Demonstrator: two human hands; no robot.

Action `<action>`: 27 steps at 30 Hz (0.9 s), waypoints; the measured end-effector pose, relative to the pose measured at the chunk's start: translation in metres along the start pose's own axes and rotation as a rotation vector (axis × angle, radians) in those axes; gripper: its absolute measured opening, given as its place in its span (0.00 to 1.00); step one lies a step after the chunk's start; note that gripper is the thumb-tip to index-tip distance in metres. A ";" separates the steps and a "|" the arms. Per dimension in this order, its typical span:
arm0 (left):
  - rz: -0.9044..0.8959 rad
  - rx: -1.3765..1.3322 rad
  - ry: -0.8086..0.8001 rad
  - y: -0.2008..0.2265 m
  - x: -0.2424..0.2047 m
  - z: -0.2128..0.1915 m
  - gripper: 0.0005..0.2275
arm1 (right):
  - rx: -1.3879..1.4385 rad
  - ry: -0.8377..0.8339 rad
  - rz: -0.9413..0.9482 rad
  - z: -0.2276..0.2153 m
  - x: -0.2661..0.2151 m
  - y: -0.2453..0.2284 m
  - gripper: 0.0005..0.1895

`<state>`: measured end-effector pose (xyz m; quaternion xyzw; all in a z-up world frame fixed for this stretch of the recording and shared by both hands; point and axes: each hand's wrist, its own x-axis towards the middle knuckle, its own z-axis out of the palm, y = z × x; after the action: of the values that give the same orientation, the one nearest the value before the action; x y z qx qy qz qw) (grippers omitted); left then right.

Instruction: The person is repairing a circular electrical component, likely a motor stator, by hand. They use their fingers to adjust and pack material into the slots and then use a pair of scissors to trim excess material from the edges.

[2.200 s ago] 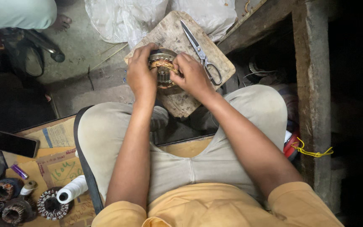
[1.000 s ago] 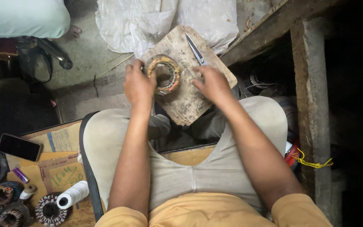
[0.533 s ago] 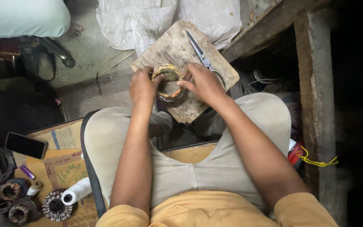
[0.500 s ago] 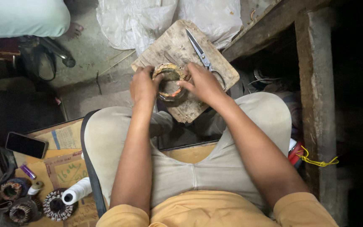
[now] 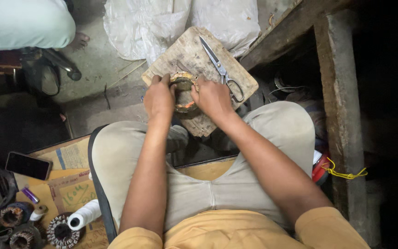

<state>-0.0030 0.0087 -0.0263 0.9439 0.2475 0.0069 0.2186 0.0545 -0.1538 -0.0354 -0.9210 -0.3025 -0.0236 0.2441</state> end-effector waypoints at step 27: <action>0.022 0.020 0.076 -0.007 0.001 0.020 0.15 | 0.052 -0.043 -0.104 -0.016 0.003 0.007 0.16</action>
<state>-0.0025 0.0066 -0.0474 0.9477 0.2454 0.0425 0.1994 0.0625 -0.1645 -0.0236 -0.8977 -0.3555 -0.0084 0.2601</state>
